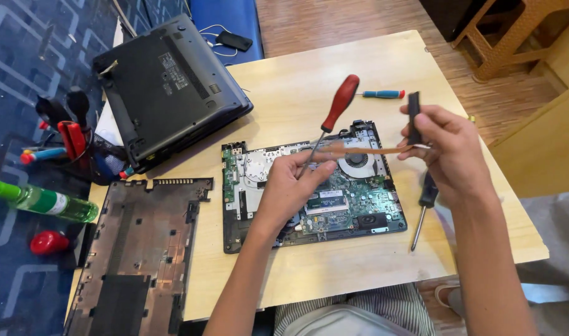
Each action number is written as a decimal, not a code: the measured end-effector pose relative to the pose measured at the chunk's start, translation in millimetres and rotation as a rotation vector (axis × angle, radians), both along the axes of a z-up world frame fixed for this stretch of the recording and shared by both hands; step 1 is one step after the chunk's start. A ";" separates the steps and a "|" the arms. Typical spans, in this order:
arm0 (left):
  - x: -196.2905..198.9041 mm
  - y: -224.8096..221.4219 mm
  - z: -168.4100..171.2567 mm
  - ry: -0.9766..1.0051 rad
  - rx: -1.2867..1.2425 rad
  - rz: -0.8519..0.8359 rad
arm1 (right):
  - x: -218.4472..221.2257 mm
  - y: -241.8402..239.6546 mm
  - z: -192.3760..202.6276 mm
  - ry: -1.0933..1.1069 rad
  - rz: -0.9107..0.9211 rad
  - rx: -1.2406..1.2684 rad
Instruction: Disassembling and cleaning internal components of a laptop using a screwdriver and brush
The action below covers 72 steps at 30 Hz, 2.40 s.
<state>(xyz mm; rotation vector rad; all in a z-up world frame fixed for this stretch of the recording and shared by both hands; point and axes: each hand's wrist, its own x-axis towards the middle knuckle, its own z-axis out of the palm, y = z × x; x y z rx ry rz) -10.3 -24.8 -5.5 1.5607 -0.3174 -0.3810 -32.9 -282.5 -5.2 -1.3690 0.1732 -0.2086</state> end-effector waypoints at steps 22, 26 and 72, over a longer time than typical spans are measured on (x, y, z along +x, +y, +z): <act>4.6 -25.8 -45.5 -0.716 0.710 -0.107 | 1.5 -15.0 0.2 0.034 -0.490 0.100; 4.4 -21.9 -32.6 -0.600 0.553 -0.071 | 5.3 -35.1 -8.9 0.105 -0.480 0.052; 14.8 -21.7 -23.8 -0.244 0.285 0.172 | 2.1 24.7 -12.4 0.166 -0.005 -1.177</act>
